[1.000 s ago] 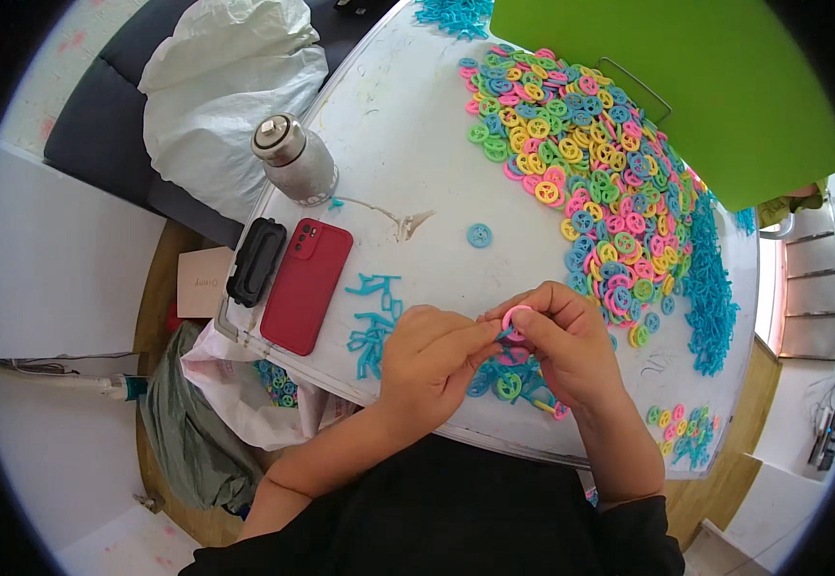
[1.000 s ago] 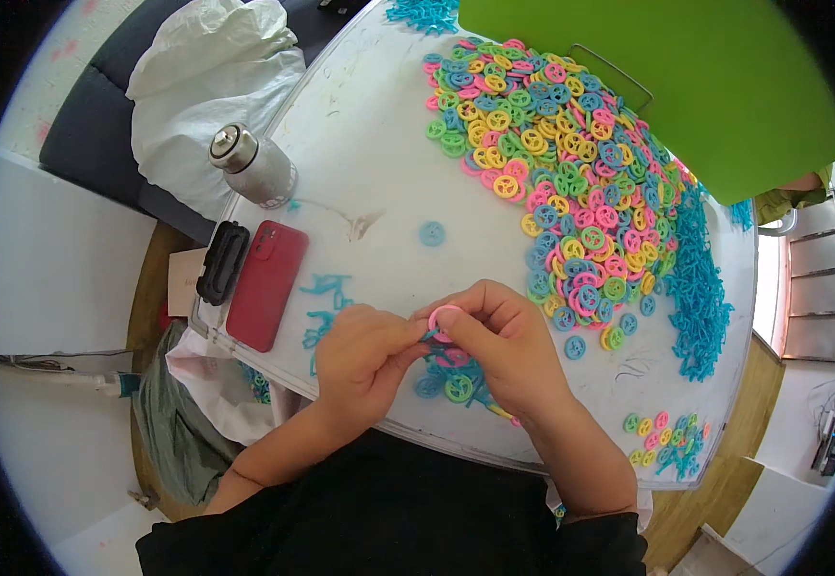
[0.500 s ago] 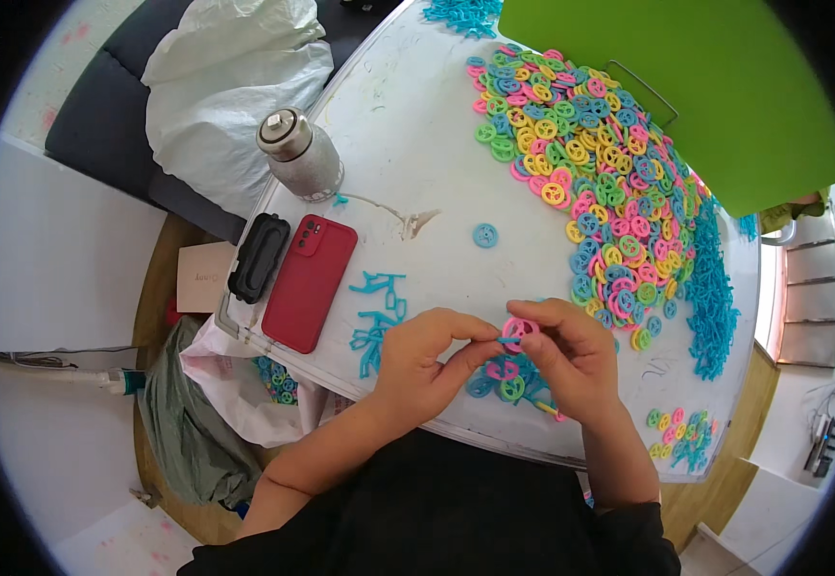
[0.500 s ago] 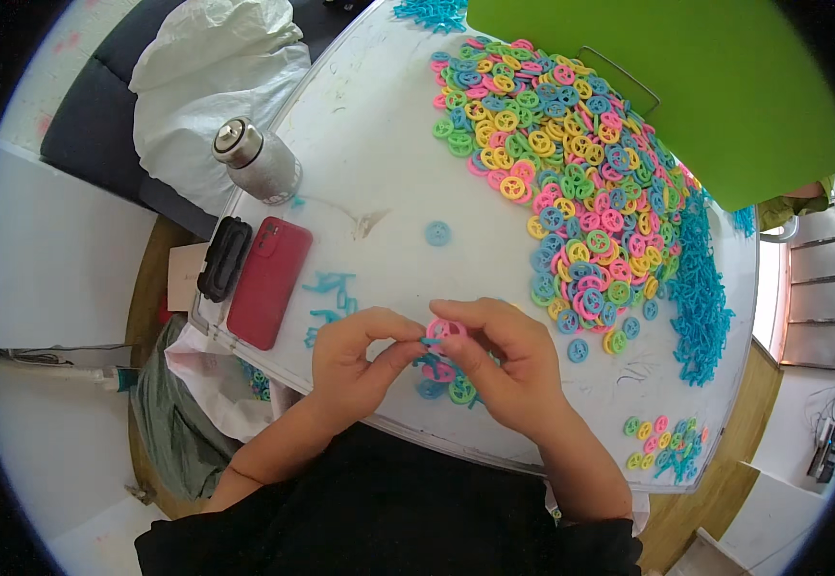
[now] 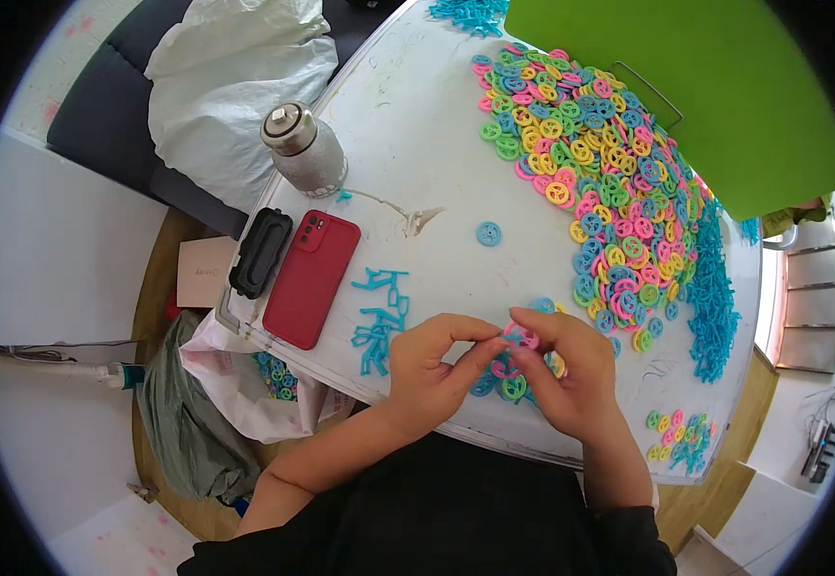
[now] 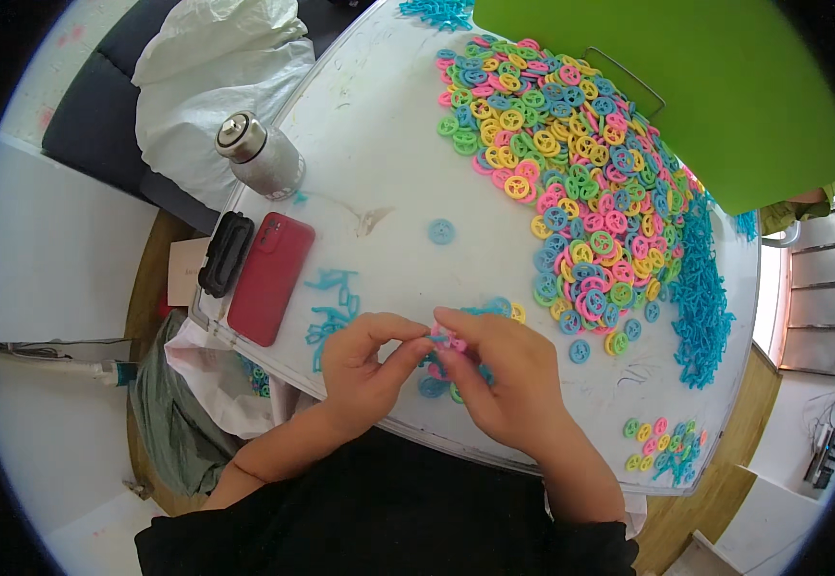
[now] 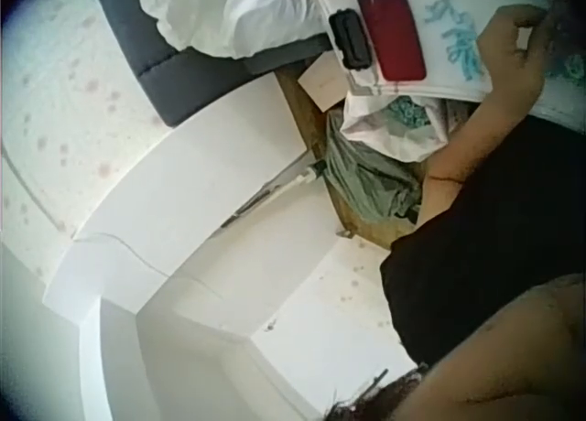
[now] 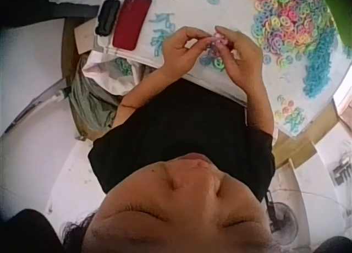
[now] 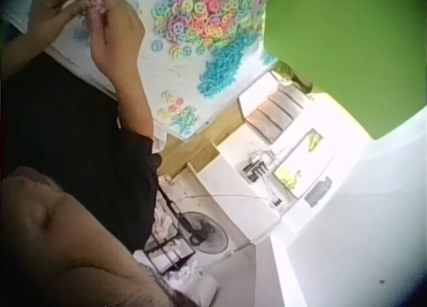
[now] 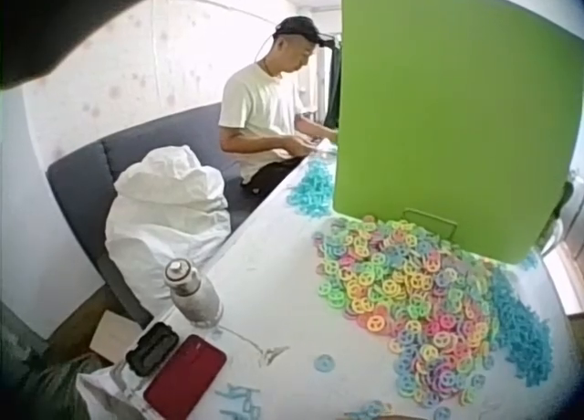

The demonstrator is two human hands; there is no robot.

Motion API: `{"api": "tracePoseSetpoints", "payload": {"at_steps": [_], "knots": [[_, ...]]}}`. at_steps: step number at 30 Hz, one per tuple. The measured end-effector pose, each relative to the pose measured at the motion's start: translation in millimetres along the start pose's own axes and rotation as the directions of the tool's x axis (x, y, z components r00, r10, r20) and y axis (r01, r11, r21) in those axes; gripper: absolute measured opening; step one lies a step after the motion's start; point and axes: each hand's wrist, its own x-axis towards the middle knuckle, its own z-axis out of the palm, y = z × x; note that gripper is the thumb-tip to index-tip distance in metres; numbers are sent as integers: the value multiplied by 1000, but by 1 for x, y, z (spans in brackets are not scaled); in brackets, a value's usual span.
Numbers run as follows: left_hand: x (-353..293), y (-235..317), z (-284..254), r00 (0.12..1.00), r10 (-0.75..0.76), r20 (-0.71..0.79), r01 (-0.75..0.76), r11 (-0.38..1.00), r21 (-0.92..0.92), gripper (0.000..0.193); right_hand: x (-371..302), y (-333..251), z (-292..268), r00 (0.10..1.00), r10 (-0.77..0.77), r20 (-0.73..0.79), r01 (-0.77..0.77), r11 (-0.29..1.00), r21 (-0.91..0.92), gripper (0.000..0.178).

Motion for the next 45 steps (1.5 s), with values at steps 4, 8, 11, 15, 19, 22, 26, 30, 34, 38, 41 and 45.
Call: {"api": "tracePoseSetpoints", "payload": {"at_steps": [4, 8, 11, 15, 19, 22, 26, 30, 34, 38, 41, 45], "knots": [[1, -3, -4, 995, 76, 62, -76, 997, -13, 14, 1, 1, -4, 808, 502, 309, -537, 410, 737, 31], [6, -1, -11, 960, 16, 281, -115, 934, 339, 17, -10, 19, -1, 960, 252, 123, -275, 934, 227, 33], [14, 7, -16, 918, 276, 284, -389, 763, 516, 21, -12, 23, -1, 932, 306, 192, -334, 933, 131, 35], [36, -4, -48, 958, 249, 143, -269, 610, 746, 22, -11, 16, -1, 981, 193, 21, -179, 942, -283, 40], [44, -16, -80, 984, 84, 154, -176, 431, 885, 20, -9, 16, -5, 997, 69, -47, -80, 953, -294, 39], [48, -17, -84, 974, 28, 225, -212, 465, 859, 19, -6, 19, -8, 1000, -10, -19, 4, 950, -312, 37], [56, -13, -92, 966, -16, 259, -205, 565, 799, 18, -3, 16, -9, 1000, -5, 24, 12, 958, -288, 32], [61, 9, -88, 964, -230, 136, 101, 785, 611, 17, -3, 13, -8, 999, 47, 11, -46, 990, -133, 35], [33, 15, -53, 962, -229, 151, 230, 973, 12, 14, 3, -5, 18, 992, 94, -89, -77, 980, 182, 35], [14, 15, -21, 873, -409, 267, 488, 738, -467, 21, 6, 4, 13, 933, -346, -102, 321, 926, -201, 35], [11, 15, -19, 836, -446, 319, 549, 672, -498, 31, 2, 12, 7, 885, -462, -53, 438, 867, -239, 32], [15, 20, -13, 971, -122, 205, 134, 990, -47, 30, -6, 17, 3, 877, -471, -98, 423, 852, -307, 28]]}}
